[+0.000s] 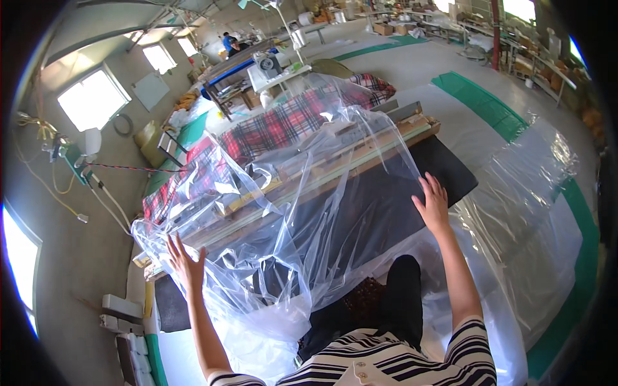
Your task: The person wraps a large, dark rectangular material with a clear plastic sheet on a workbench. They repeatedly smooth the plastic over the surface, fold the edges, and adjust the coverage to ensure the material is fully enclosed.
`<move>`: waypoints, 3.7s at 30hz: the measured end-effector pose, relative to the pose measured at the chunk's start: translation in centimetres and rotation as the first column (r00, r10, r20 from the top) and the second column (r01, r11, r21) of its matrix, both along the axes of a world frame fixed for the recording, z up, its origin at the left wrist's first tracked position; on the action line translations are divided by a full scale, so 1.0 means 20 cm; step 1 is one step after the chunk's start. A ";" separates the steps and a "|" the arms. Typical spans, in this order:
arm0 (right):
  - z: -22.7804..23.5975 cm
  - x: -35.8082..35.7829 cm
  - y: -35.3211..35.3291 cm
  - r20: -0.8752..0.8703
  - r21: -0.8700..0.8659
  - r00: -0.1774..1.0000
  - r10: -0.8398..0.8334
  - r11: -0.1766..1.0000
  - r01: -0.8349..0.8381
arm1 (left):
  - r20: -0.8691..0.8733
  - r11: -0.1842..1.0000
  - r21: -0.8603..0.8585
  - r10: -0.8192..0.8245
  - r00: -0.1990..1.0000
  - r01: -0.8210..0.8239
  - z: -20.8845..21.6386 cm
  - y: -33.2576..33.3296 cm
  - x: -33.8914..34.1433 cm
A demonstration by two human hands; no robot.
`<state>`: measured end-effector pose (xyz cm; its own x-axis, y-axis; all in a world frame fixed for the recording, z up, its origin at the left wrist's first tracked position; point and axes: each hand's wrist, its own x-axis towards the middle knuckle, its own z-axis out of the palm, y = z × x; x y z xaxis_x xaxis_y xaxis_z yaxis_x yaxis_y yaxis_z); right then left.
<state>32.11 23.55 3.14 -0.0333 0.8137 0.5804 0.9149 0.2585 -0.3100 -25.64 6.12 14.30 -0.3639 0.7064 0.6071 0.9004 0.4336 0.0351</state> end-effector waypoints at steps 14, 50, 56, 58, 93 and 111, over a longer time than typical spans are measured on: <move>0.42 0.20 -0.67 -0.767 0.128 0.568 0.298 0.939 -0.320 | 0.075 0.918 -0.107 -0.375 0.924 0.381 0.19 -0.15 1.02; 1.21 0.27 -1.13 -0.393 0.575 -0.511 0.764 -0.230 -0.786 | 0.186 0.400 -0.482 -0.823 0.537 0.780 -0.57 0.93 2.61; 0.88 0.36 -1.09 -0.736 0.315 -0.189 0.650 0.082 -0.946 | 0.174 0.381 -0.505 -0.834 0.524 0.774 -0.58 0.95 2.68; 0.80 0.31 -1.05 -0.845 0.256 -0.061 0.532 0.302 -0.918 | 0.159 0.414 -0.525 -0.810 0.564 0.743 -0.61 0.96 2.57; 0.61 0.67 -1.24 -0.314 -0.851 0.232 -0.921 0.381 0.361 | 0.309 -0.256 -0.303 -0.938 -0.159 0.918 -0.48 1.61 3.44; -0.18 2.04 -3.29 0.380 -0.554 -0.037 -0.924 -0.259 0.791 | -0.018 0.089 -0.961 -0.964 0.264 0.262 -0.59 1.63 3.51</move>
